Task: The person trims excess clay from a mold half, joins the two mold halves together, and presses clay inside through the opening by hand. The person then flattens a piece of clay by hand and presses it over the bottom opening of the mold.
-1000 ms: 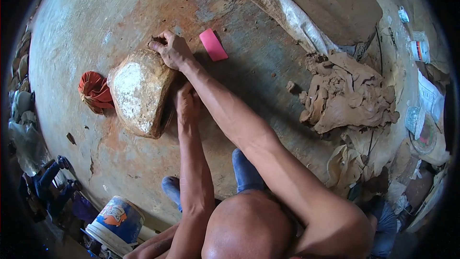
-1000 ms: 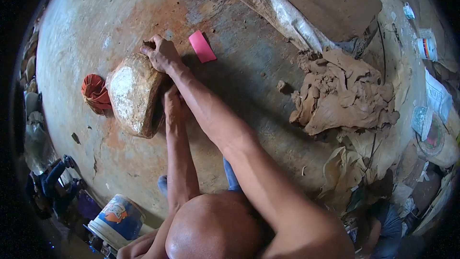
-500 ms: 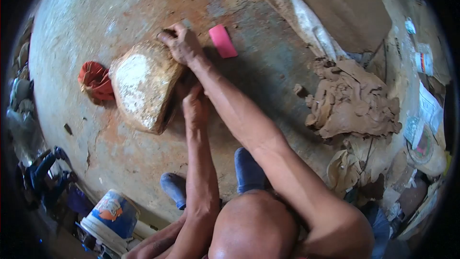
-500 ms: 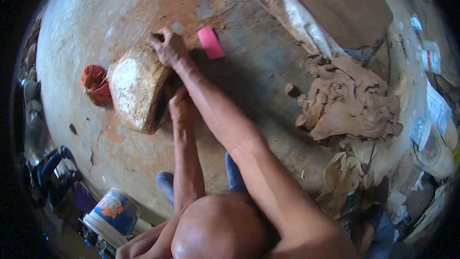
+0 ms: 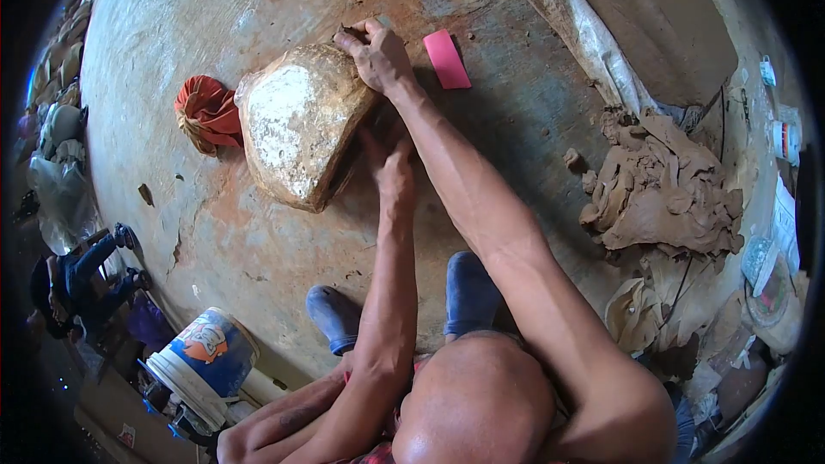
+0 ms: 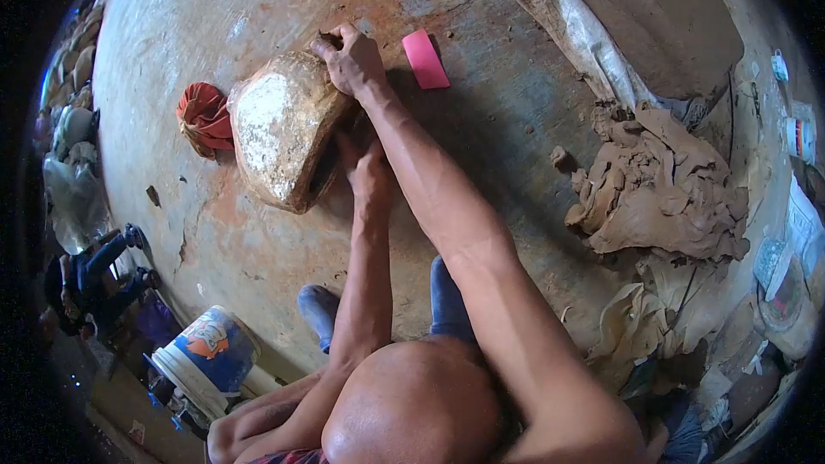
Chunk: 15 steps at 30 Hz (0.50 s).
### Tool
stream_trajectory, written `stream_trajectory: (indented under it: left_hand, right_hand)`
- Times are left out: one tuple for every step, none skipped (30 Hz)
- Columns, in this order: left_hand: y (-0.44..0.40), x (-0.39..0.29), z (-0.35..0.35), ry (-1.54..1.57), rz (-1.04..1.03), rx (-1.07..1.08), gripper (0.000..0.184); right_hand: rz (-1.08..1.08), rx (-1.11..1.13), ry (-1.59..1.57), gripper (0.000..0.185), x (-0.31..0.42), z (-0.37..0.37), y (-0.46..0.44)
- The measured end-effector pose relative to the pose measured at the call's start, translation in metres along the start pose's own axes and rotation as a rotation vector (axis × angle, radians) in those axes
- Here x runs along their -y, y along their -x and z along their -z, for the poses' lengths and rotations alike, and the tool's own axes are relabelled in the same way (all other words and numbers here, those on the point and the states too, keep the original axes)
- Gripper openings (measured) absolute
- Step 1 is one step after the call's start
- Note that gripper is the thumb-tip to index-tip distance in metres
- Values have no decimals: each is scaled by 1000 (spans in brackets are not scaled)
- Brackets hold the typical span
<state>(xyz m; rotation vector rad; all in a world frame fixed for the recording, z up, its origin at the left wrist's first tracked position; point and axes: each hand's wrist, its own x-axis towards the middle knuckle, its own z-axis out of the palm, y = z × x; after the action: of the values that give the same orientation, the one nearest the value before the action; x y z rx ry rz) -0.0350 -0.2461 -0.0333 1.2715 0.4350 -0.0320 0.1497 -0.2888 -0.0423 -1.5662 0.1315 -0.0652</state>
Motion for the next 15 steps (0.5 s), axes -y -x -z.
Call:
stream_trajectory:
  left_hand:
    - [8, -3, -2, 24, -5, 27, 80]
    - [12, -5, -4, 49, -9, 54, 86]
    - [13, -10, -6, 28, 15, 41, 86]
    - [9, -1, 1, 28, 14, 39, 86]
    - [0, 10, 10, -236, -63, 97, 87]
    - [-2, 7, 8, -370, -102, 130, 87]
    - [-5, 4, 5, -502, -146, 158, 88]
    - [-4, 3, 0, -262, -18, 131, 87]
    - [-5, -1, -5, -21, 106, 104, 87]
    - [-6, -4, -3, -21, 103, 98, 87]
    - [-6, -9, 0, -186, 108, 95, 86]
    - [-3, -16, 0, -206, 150, 76, 85]
    - [0, -27, -2, -224, 193, 58, 85]
    - [1, -29, -1, -224, 186, 58, 85]
    - [1, -26, 1, -237, 128, 79, 85]
  right_hand:
    - [2, 2, -1, 56, 1, 0, 0]
    - [0, -2, 17, 56, 1, 0, 0]
    - [-4, -5, 35, 56, 2, 0, 0]
    - [-4, -3, 35, 56, 3, 1, 1]
    - [-23, -3, 54, 56, 6, 2, 2]
    - [-39, -5, 74, 56, 8, 2, 2]
    - [-37, -7, 72, 56, 10, 3, 3]
    - [-11, -31, 128, 55, 12, 3, 5]
    - [18, -54, 184, 55, 15, 3, 4]
    - [20, -48, 181, 55, 17, 4, 5]
    - [-12, -26, 120, 55, 18, 4, 7]
    - [-39, -5, 58, 55, 16, 4, 5]
    - [-26, 2, 92, 58, 15, 4, 3]
    - [-19, 3, 90, 58, 14, 2, 2]
    - [-9, -2, 102, 61, 12, 3, 1]
